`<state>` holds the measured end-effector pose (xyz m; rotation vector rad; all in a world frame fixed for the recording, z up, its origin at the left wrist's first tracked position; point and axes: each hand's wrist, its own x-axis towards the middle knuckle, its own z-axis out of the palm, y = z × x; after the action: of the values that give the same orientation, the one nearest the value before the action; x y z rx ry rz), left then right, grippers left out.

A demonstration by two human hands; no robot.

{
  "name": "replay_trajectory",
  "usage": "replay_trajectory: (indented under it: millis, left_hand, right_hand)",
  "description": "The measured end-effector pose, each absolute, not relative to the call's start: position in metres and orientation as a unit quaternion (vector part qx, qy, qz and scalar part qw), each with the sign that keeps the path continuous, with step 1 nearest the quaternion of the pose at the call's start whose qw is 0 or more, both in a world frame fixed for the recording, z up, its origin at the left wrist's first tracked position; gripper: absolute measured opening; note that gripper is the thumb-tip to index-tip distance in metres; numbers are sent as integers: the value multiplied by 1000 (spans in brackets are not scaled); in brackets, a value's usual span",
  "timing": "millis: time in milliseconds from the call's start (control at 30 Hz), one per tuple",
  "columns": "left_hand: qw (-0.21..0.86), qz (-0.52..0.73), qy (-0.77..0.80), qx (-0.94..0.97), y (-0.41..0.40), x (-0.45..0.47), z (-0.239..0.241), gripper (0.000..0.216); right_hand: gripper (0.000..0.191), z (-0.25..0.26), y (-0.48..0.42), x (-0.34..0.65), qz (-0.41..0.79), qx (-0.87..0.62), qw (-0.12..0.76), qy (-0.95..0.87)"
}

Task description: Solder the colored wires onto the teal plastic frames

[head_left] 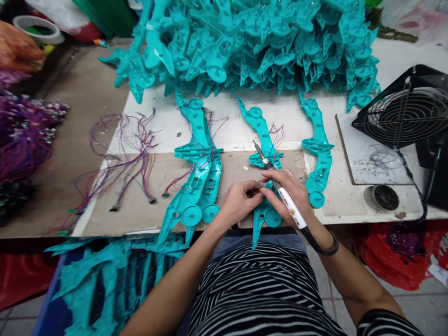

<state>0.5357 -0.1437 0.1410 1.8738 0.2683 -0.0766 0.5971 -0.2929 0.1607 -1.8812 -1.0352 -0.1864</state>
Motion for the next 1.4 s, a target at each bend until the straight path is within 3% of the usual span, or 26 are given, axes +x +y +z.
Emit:
replay_trajectory:
  millis: [167, 300, 533, 767, 867, 1067, 1400]
  left_hand:
    - [583, -17, 119, 804, -143, 535, 139, 14]
    - [637, 16, 120, 761, -143, 537, 139, 25]
    - [687, 15, 148, 711, -148, 546, 138, 14]
    - [644, 5, 174, 745, -151, 553, 138, 13]
    - [631, -3, 178, 755, -150, 553, 138, 15]
    - [587, 25, 168, 791, -152, 555, 137, 10]
    - [550, 38, 159, 819, -155, 557, 134, 4]
  right_hand:
    - [25, 159, -291, 601, -79, -773, 478, -409]
    - [26, 151, -301, 605, -87, -781, 486, -382]
    - [23, 143, -303, 606, -104, -793, 478, -364]
    - [28, 156, -335, 597, -168, -791, 475, -346]
    - [21, 158, -352, 585, -159, -785, 490, -344]
    - [27, 156, -361, 572, -156, -778, 489, -361]
    - [22, 153, -361, 573, -135, -780, 464, -398]
